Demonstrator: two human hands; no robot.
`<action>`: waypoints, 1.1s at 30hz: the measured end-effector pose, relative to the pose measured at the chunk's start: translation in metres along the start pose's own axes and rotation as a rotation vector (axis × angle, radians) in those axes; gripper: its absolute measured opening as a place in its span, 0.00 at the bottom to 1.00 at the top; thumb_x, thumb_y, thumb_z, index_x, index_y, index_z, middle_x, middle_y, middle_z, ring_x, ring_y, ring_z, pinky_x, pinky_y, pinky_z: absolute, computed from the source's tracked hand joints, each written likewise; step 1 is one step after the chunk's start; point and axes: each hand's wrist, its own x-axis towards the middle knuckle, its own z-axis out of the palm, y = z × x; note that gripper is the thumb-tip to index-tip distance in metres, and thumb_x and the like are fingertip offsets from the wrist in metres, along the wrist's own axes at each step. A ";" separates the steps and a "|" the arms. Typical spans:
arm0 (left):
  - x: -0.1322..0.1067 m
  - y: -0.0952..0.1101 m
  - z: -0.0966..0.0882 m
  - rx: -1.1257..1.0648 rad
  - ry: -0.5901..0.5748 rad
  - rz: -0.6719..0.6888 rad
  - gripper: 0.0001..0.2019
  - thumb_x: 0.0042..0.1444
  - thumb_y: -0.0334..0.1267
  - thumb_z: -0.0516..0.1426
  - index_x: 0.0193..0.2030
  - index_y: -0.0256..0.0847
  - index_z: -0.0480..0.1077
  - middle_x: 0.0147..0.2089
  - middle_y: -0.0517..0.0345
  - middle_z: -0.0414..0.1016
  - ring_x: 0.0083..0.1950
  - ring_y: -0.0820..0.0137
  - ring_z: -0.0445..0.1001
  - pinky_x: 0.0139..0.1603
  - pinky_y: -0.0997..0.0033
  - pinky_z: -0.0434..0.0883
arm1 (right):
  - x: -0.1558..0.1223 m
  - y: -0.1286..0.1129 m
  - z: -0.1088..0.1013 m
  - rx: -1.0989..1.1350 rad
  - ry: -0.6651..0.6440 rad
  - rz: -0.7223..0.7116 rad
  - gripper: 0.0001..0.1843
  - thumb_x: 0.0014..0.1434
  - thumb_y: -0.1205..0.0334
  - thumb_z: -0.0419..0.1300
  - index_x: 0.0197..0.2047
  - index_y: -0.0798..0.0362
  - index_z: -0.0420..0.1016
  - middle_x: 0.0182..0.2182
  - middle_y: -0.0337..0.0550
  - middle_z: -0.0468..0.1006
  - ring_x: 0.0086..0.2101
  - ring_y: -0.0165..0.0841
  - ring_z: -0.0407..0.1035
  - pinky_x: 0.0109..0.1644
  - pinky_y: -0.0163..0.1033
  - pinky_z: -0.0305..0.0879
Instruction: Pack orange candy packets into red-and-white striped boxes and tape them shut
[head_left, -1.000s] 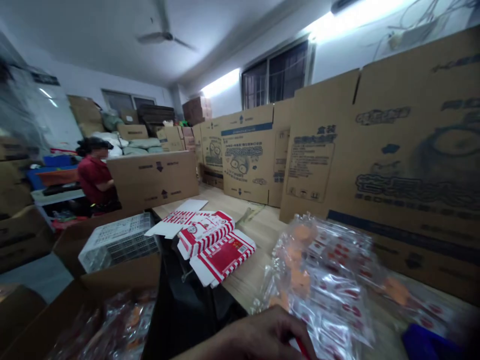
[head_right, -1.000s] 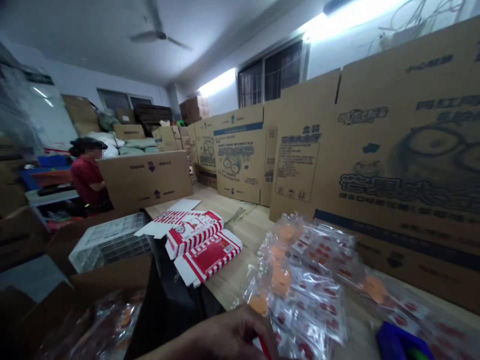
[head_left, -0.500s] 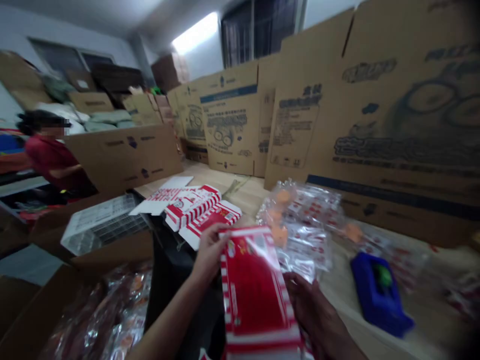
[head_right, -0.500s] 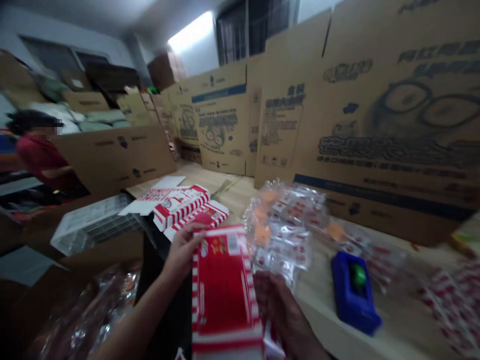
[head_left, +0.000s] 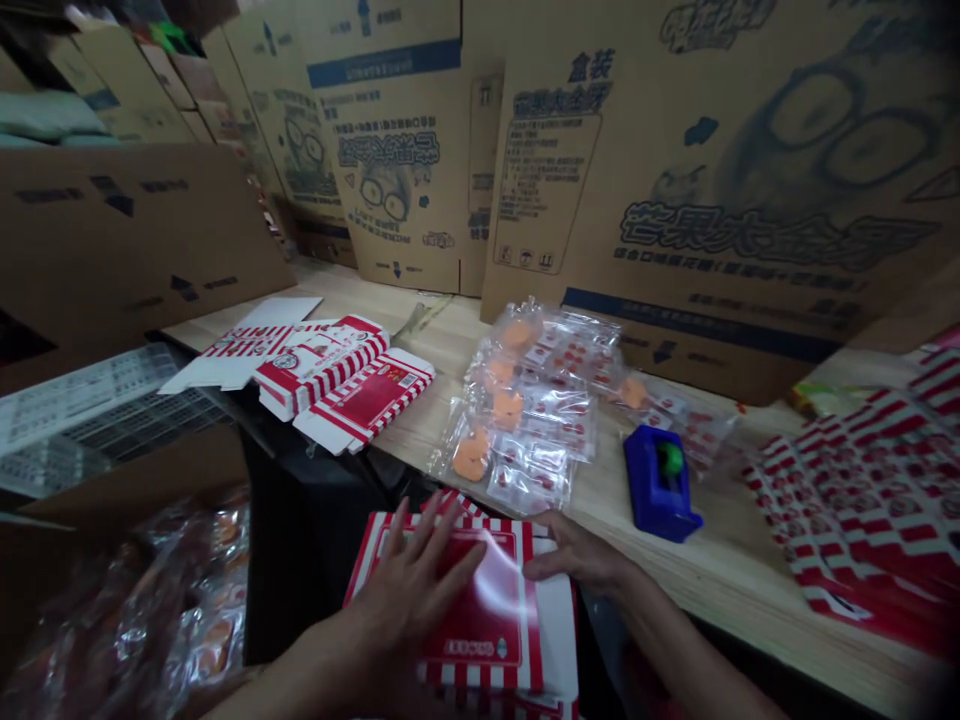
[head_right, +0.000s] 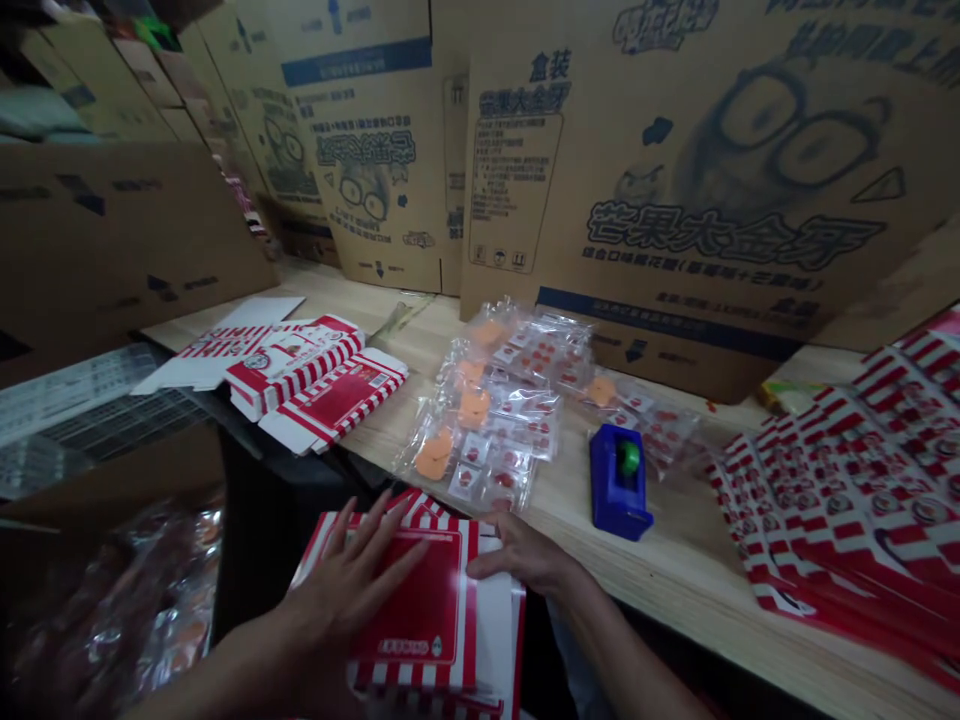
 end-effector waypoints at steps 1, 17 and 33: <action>0.004 0.006 0.004 0.012 -0.077 0.012 0.68 0.28 0.59 0.69 0.73 0.45 0.35 0.74 0.28 0.34 0.71 0.29 0.34 0.62 0.22 0.33 | 0.002 0.000 0.001 -0.020 -0.069 0.019 0.24 0.40 0.57 0.74 0.43 0.54 0.80 0.37 0.42 0.82 0.39 0.43 0.76 0.45 0.46 0.71; 0.021 0.016 0.037 0.050 -0.248 -0.164 0.65 0.29 0.45 0.69 0.73 0.42 0.38 0.72 0.25 0.42 0.71 0.32 0.40 0.63 0.24 0.34 | 0.138 -0.083 -0.023 -1.425 0.731 -0.323 0.06 0.58 0.67 0.57 0.35 0.58 0.76 0.40 0.54 0.75 0.43 0.41 0.67 0.48 0.40 0.60; 0.027 -0.017 -0.005 0.087 0.145 -0.295 0.51 0.34 0.46 0.63 0.68 0.37 0.52 0.65 0.32 0.57 0.64 0.39 0.56 0.65 0.35 0.46 | -0.006 -0.114 -0.066 -0.979 0.757 -0.551 0.24 0.59 0.61 0.52 0.58 0.55 0.71 0.27 0.39 0.73 0.24 0.31 0.62 0.31 0.36 0.60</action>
